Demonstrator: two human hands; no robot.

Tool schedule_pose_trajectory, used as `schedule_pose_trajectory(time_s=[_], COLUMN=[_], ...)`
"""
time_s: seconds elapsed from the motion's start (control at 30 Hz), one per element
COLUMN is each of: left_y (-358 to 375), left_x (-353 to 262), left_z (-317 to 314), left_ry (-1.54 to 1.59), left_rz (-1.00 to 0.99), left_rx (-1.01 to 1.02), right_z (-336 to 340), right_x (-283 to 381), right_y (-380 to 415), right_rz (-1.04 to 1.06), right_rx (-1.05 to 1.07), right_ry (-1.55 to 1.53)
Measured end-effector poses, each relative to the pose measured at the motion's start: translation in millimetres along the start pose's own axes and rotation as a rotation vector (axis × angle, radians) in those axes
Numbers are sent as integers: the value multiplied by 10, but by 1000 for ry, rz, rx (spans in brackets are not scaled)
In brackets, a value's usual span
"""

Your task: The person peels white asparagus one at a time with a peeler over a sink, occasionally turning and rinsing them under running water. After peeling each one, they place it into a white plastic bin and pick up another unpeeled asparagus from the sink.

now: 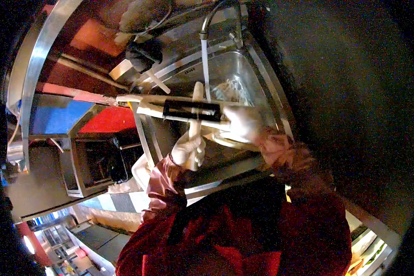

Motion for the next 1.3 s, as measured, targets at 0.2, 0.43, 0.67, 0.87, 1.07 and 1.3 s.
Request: schedule_pose_trajectory(time_s=[0.2,0.43,0.67,0.87,1.07,1.3], left_y=[61,24,-23,-172,-190,162], left_x=[52,40,288,-5,91,86], left_z=[85,279,418,668,229,88], left_ry=[11,-214,-213,-215,454,193], left_rz=[-89,132,-28,-87,8,-85], left_rx=[60,-296,-70,-277,65,-39], right_z=[129,270,-207,-353,80,114], right_x=[-689,436,-870,-456,428,-703], right_y=[-169,143,-124,-99,8,-334], right_rz=[-358,213,-626,-585,76,-345], right_rx=[33,-195,212,162,41,-71], right_ry=[-69,63,-722,-926,89,8])
Point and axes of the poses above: each hand's wrist, its own y-axis away from the middle knuckle, its own z-axis out of the back of the hand, x = y × z, the point moved 9 cm from there along -y, towards the middle knuckle, and after that the axes turned 2 degrees about y, right-handed, at the moved point
